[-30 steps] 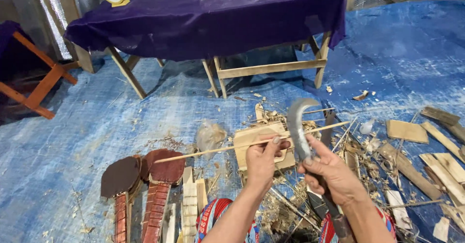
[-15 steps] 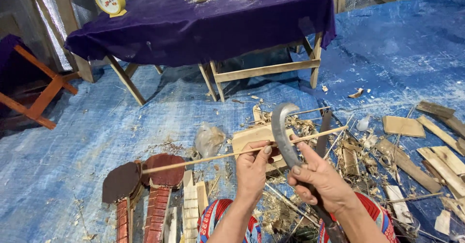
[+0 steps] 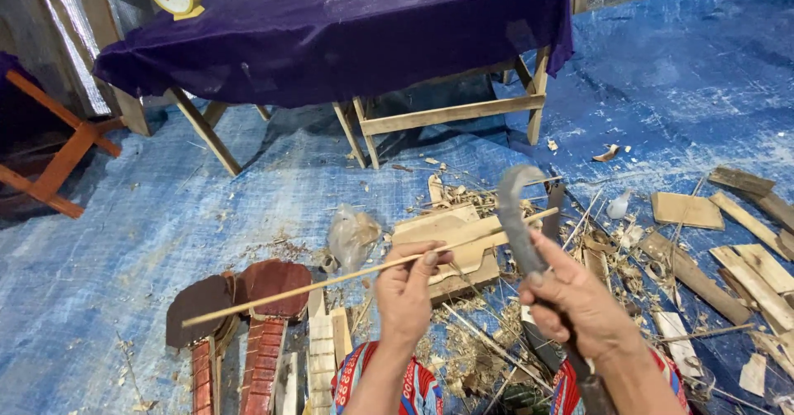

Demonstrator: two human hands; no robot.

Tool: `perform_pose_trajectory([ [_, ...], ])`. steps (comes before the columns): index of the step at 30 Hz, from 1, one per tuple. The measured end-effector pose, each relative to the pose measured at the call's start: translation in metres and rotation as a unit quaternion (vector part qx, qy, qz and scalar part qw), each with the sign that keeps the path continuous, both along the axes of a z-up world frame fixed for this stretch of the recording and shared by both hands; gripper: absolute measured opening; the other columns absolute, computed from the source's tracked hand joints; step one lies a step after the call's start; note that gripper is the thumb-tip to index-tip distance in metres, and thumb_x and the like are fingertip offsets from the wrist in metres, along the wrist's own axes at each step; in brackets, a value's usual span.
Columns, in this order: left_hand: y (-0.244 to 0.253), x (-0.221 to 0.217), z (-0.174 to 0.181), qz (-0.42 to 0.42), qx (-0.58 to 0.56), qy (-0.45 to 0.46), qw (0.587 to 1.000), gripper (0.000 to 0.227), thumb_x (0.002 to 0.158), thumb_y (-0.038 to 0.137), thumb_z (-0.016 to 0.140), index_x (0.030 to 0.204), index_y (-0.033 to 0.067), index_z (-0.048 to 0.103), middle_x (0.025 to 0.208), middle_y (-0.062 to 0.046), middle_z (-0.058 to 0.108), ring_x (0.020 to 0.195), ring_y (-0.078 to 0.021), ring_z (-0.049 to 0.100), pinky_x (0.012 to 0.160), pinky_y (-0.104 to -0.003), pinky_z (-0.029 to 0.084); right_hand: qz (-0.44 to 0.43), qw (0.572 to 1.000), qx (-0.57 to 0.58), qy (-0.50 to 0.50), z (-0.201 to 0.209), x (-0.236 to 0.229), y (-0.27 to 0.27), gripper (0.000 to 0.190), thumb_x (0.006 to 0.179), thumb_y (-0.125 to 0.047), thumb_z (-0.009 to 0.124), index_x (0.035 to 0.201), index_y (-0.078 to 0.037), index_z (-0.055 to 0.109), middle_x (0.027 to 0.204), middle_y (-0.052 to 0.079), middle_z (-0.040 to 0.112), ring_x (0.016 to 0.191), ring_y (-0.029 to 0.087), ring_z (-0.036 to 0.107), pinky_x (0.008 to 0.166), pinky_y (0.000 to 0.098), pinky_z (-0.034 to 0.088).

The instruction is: Shaping a thin wooden rod using a curved blade and a knife for instrument repair

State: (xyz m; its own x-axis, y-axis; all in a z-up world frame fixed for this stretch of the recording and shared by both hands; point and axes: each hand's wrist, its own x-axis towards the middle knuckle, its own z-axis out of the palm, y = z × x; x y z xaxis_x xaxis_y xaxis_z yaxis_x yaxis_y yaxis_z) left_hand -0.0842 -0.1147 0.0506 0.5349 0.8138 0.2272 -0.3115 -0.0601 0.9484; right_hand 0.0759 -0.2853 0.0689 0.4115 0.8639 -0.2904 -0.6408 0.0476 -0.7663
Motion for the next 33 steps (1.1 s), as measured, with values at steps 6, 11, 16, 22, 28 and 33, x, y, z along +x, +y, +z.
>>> perform_pose_trajectory([
  [6,-0.02,0.017,-0.014,-0.032,0.02,-0.038,0.999,0.011,0.095,0.0,0.065,0.104,0.0024,0.071,0.1,-0.011,0.075,0.094,-0.0193,0.073,0.086,-0.031,0.064,0.042,0.998,-0.014,0.035,-0.034,-0.024,0.012,0.106,0.082,-0.002,0.073,0.166,-0.032,0.015,0.07,0.018,0.068,0.037,0.014,0.053,0.025,0.0245,0.036],
  [11,-0.002,0.001,-0.009,-0.038,0.002,-0.103,0.994,0.01,0.098,0.003,0.061,0.107,-0.0006,0.066,0.109,-0.021,0.075,0.092,-0.0309,0.079,0.08,-0.035,0.066,-0.017,0.999,-0.043,-0.001,-0.014,0.011,-0.002,0.088,0.086,-0.002,0.067,0.164,-0.031,0.038,0.066,0.009,0.07,0.035,0.008,0.047,0.026,0.0189,0.032],
  [16,-0.011,-0.001,0.002,-0.026,-0.017,-0.066,0.997,0.011,0.097,0.002,0.062,0.106,0.0011,0.068,0.103,-0.02,0.078,0.091,-0.0284,0.079,0.078,-0.035,0.066,-0.031,0.999,0.001,0.021,-0.012,0.01,-0.008,0.076,0.092,-0.003,0.059,0.163,-0.028,0.044,0.064,0.006,0.064,0.034,0.006,0.048,0.025,0.0166,0.036],
  [22,-0.029,0.015,-0.005,-0.045,-0.141,-0.054,0.987,0.011,0.094,0.007,0.071,0.103,0.0017,0.071,0.09,-0.015,0.078,0.078,-0.0219,0.073,0.066,-0.032,0.055,0.073,0.993,0.073,0.051,-0.025,-0.012,-0.002,0.094,0.084,-0.009,0.072,0.165,-0.031,0.029,0.07,0.017,0.061,0.034,0.01,0.049,0.025,0.0207,0.035],
  [28,-0.032,0.003,-0.005,-0.279,-0.064,0.17,0.943,0.012,0.102,0.01,0.066,0.096,0.0011,0.07,0.09,-0.015,0.077,0.07,-0.0192,0.075,0.065,-0.029,0.063,0.004,0.998,0.045,0.042,-0.046,0.016,-0.014,0.072,0.085,-0.003,0.066,0.153,-0.023,0.05,0.068,0.013,0.06,0.033,0.011,0.046,0.023,0.0216,0.027],
  [33,-0.026,0.015,-0.009,0.032,0.408,0.028,0.912,0.02,0.097,0.013,0.062,0.116,0.0107,0.066,0.112,-0.009,0.075,0.108,-0.0236,0.071,0.102,-0.043,0.052,-0.003,0.999,0.023,0.027,-0.05,0.007,-0.016,0.071,0.082,-0.004,0.069,0.15,-0.02,0.054,0.068,0.017,0.059,0.032,0.015,0.045,0.022,0.0237,0.027],
])
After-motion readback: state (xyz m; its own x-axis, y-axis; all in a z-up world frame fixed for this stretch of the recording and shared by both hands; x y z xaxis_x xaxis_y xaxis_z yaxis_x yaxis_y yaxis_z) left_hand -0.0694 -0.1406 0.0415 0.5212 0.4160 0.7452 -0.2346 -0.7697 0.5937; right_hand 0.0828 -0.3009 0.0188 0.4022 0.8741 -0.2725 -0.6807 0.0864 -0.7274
